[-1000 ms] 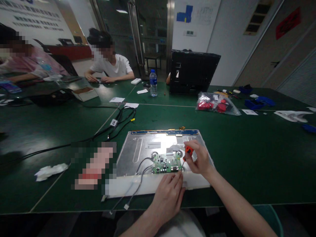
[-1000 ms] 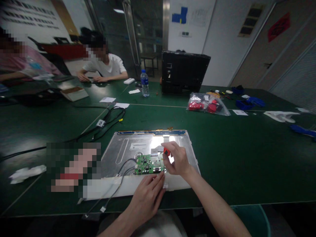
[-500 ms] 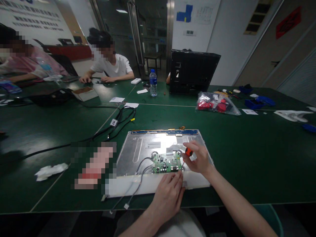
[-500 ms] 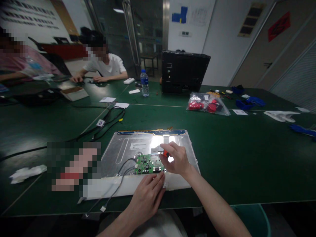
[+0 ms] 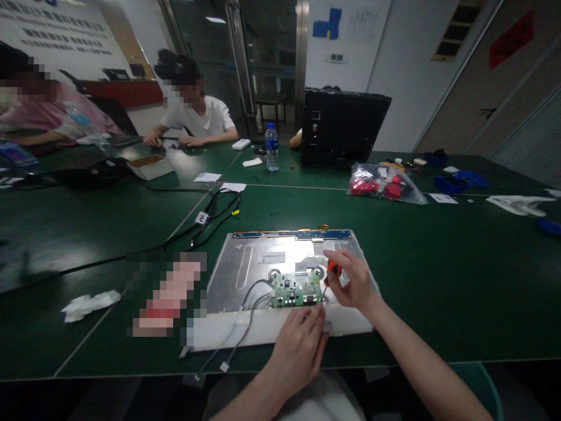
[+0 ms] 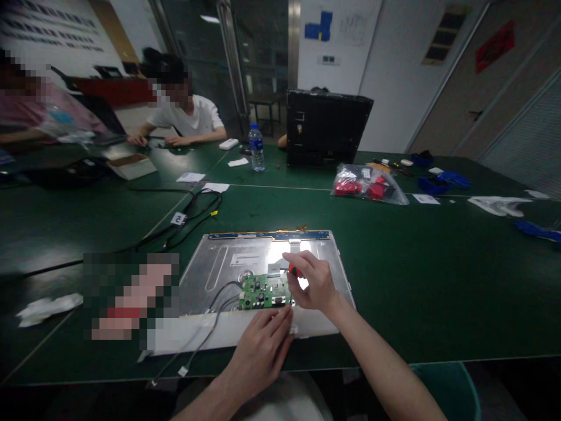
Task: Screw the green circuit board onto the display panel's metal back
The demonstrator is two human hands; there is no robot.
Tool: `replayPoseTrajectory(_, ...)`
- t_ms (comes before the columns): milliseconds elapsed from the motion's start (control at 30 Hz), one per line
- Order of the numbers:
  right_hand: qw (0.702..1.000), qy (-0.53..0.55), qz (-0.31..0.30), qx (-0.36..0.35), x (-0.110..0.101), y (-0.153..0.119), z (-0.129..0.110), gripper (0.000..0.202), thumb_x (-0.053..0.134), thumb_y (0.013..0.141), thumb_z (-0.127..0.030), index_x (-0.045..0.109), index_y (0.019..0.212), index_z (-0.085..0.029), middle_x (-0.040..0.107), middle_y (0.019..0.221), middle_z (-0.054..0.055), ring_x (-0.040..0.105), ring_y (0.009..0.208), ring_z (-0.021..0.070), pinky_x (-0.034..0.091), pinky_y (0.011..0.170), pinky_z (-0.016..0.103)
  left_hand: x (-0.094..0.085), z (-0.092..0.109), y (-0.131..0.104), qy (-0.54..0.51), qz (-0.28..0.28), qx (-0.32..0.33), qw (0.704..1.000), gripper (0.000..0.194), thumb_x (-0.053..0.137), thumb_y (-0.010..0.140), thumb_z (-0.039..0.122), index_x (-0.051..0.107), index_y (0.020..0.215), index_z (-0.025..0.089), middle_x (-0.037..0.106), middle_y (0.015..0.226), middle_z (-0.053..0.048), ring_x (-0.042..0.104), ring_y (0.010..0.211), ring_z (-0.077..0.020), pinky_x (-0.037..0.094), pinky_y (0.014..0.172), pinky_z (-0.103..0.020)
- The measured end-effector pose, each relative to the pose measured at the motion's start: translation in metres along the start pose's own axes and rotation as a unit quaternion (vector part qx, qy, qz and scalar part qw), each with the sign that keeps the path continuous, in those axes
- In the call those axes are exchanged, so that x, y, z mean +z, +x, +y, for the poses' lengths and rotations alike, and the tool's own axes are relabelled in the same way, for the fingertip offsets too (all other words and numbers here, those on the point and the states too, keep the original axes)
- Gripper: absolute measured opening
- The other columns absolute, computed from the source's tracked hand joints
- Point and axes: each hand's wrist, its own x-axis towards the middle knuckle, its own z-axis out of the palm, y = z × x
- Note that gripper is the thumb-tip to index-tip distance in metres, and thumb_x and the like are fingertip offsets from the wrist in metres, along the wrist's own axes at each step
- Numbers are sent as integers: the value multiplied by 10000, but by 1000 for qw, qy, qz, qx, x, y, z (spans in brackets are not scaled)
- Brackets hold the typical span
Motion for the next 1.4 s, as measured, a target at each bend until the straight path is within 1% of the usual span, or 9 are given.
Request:
replayPoseTrajectory(233,1000,-16,4,-3,4,-3,3,427,540,825,-163,460,1238,-240,569,681,-29,510,505,124,405,453,238,0,0,0,4,-5,-2,1000,332,436,907,159,565,1206,94,619,1199,-157,571,942,-254,526,811,-431)
replayPoseTrajectory(367,1000,-3,-4,0,3,-4,3,423,533,833,-164,469,1245,-237,559,676,-26,504,513,124,402,459,240,0,1,0,9,-11,-1,1000,331,451,899,158,565,1198,71,615,1207,-155,559,936,-257,526,817,-428)
replayPoseTrajectory(467,999,29,-23,0,2,-2,2,474,486,834,-162,440,1304,-205,604,790,26,551,593,139,444,503,256,0,1,0,9,-12,-2,1000,324,450,896,157,576,1182,74,620,1195,-156,560,934,-255,523,818,-429)
replayPoseTrajectory(567,999,42,-29,5,0,-1,1,536,431,827,-145,390,1360,-184,623,974,100,606,759,183,488,562,289,-2,2,0,9,-7,-3,1000,317,439,900,161,586,1173,93,622,1189,-157,567,936,-255,519,818,-435)
replayPoseTrajectory(633,999,33,-25,10,-1,0,0,557,417,822,-125,371,1374,-193,620,994,103,609,786,192,495,574,298,-3,2,1,10,-5,0,1000,318,434,905,166,586,1175,97,623,1189,-158,567,943,-256,516,819,-438)
replayPoseTrajectory(800,1000,4,-20,7,-1,2,-1,545,437,806,-113,394,1342,-201,593,837,47,555,634,159,463,524,281,-2,2,1,11,0,0,1000,310,465,902,167,578,1174,69,622,1175,-168,563,959,-258,511,830,-424)
replayPoseTrajectory(900,1000,0,-12,7,1,1,0,522,451,801,-116,413,1313,-206,568,804,27,515,577,138,435,492,262,-1,2,0,10,0,1,1000,309,488,889,158,573,1171,62,619,1177,-166,565,948,-257,513,829,-419)
replayPoseTrajectory(1167,1000,-10,-4,10,3,-3,1,458,488,813,-138,429,1263,-196,542,743,0,502,551,132,402,478,254,0,1,0,13,1,2,1000,319,435,904,157,571,1184,86,621,1184,-159,564,945,-253,525,818,-428)
replayPoseTrajectory(1400,1000,-30,-4,5,4,-4,1,425,492,838,-167,416,1254,-207,546,695,-24,498,522,126,383,463,251,1,0,-1,18,-1,5,1000,325,460,890,150,568,1182,56,613,1199,-165,557,951,-267,527,823,-432)
